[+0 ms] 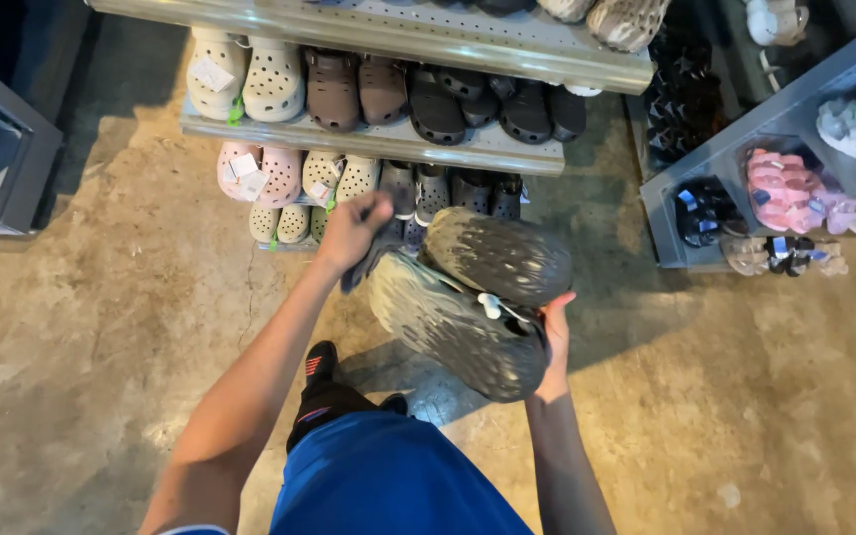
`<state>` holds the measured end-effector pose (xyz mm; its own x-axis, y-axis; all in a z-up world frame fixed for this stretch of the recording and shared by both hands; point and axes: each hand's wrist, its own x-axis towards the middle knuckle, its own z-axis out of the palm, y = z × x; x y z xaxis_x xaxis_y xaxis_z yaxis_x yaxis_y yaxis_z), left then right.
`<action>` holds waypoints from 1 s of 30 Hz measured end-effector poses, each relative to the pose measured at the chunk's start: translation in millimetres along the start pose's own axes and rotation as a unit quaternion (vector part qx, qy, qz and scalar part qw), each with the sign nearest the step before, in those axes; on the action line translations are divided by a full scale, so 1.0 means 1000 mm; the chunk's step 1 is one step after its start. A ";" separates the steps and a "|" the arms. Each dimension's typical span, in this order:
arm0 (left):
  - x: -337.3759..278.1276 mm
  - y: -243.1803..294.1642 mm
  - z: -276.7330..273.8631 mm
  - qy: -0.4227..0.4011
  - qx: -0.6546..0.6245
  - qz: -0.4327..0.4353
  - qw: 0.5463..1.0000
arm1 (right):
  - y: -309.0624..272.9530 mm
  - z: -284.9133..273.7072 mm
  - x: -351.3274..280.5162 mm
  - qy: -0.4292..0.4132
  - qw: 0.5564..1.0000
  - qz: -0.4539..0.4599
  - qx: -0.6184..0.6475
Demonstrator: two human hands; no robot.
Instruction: Inspecting shoes on retail shelves and wiping them clean with a cloth.
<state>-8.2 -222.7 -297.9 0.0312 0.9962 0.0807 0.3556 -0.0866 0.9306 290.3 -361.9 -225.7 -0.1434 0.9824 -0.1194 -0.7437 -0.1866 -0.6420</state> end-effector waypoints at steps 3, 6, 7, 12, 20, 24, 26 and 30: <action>-0.016 0.079 -0.011 0.063 -0.069 0.091 0.991 | 0.000 -0.005 0.003 -0.011 1.000 0.002 0.016; -0.031 0.137 -0.002 0.023 0.090 0.065 0.994 | 0.003 0.008 0.010 -0.006 0.999 -0.036 -0.021; -0.036 0.153 0.005 -0.057 0.239 -0.006 0.969 | 0.004 0.016 0.014 0.004 0.996 -0.069 -0.054; -0.074 0.156 0.036 -0.120 0.283 0.044 0.951 | 0.011 -0.021 0.046 0.085 0.965 -0.178 -0.175; -0.046 0.139 0.014 -0.168 0.274 0.098 0.942 | -0.006 0.006 0.034 0.026 0.981 -0.156 -0.113; -0.057 0.139 0.022 -0.149 0.227 0.097 0.957 | -0.001 0.005 0.040 0.011 0.980 -0.167 -0.110; -0.066 0.144 0.024 -0.111 0.139 0.201 0.963 | -0.001 -0.001 0.043 0.013 0.978 -0.178 -0.106; -0.056 0.190 0.003 0.028 -0.006 0.201 0.979 | 0.002 0.001 0.045 0.048 0.966 -0.183 -0.176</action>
<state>59.9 -294.7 -126.6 0.1140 0.8804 0.4603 0.3139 -0.4716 0.8241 281.9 -318.1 -231.6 0.1604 0.9814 0.1058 -0.4632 0.1695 -0.8699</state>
